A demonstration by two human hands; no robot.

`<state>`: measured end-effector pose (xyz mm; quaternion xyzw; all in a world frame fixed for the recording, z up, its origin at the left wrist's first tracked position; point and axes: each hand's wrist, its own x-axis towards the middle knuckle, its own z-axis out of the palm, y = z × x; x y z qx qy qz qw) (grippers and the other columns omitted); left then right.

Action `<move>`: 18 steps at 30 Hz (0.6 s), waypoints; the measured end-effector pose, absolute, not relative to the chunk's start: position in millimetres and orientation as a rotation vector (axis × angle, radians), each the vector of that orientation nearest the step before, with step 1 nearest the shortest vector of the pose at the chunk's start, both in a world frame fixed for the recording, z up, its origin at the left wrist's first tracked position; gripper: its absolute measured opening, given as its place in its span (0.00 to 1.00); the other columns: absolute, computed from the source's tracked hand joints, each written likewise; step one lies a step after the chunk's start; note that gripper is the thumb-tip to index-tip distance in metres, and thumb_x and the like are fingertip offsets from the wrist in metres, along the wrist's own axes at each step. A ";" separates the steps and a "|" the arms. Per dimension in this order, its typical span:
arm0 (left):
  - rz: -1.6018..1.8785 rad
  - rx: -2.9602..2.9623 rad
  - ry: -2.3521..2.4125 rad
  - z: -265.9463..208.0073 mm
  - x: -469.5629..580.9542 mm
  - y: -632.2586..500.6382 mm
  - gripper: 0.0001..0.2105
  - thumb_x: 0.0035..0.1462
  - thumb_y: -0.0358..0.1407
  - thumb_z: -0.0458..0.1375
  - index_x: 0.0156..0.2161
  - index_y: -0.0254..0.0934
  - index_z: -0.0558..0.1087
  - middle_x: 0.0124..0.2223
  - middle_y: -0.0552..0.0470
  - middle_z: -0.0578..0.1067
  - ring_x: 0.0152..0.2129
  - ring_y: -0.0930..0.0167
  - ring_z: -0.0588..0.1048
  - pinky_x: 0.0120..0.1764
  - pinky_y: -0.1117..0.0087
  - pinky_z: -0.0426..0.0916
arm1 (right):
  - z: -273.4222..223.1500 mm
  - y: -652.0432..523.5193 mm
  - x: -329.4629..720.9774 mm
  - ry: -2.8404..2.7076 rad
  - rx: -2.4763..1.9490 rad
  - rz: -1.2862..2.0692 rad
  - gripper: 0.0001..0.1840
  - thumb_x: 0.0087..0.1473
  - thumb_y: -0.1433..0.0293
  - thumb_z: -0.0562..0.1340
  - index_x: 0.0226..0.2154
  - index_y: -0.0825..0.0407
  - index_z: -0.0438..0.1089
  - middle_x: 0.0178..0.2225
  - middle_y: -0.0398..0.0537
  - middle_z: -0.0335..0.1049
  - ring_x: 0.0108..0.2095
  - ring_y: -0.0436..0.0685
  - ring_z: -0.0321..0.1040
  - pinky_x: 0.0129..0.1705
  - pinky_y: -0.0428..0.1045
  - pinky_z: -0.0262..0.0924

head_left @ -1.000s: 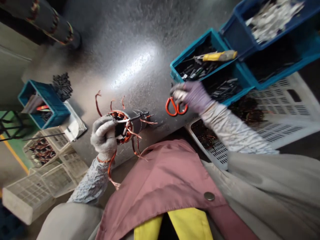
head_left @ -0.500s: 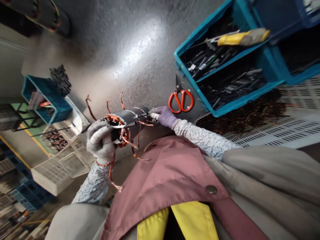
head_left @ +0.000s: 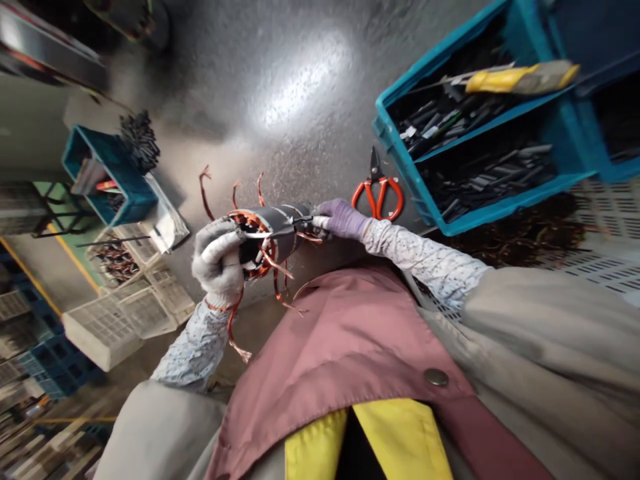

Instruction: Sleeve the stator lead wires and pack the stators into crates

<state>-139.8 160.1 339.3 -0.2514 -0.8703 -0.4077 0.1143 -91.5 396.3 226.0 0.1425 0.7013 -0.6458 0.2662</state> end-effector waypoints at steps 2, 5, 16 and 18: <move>-1.208 -0.721 -2.562 337.1 -140.7 162.0 0.05 0.59 0.35 0.58 0.34 0.41 0.76 0.40 0.52 0.78 0.41 0.68 0.77 0.48 0.57 0.73 | 217.6 403.4 -85.1 1.650 0.610 -1.951 0.11 0.53 0.61 0.67 0.29 0.53 0.72 0.26 0.48 0.74 0.22 0.54 0.69 0.27 0.49 0.66; -1.251 -0.696 -2.553 330.6 -139.2 165.7 0.06 0.60 0.37 0.57 0.35 0.41 0.76 0.41 0.52 0.78 0.41 0.68 0.77 0.48 0.60 0.74 | 207.9 407.9 -81.0 1.722 0.769 -2.050 0.17 0.51 0.55 0.68 0.29 0.52 0.71 0.26 0.47 0.74 0.26 0.54 0.71 0.32 0.51 0.70; -1.578 -0.799 -2.543 360.3 -148.3 133.4 0.21 0.58 0.35 0.57 0.57 0.41 0.66 0.53 0.45 0.75 0.47 0.67 0.76 0.50 0.62 0.74 | 296.4 423.0 -69.3 3.066 0.444 -1.459 0.15 0.60 0.64 0.57 0.45 0.50 0.74 0.41 0.52 0.77 0.42 0.61 0.73 0.49 0.59 0.68; -1.479 -0.877 -2.484 385.6 -161.4 133.0 0.15 0.59 0.34 0.57 0.51 0.39 0.71 0.50 0.47 0.75 0.45 0.68 0.76 0.50 0.63 0.74 | 340.2 414.3 -72.9 3.256 0.099 -1.370 0.17 0.62 0.62 0.55 0.47 0.50 0.74 0.44 0.54 0.76 0.45 0.62 0.72 0.50 0.58 0.67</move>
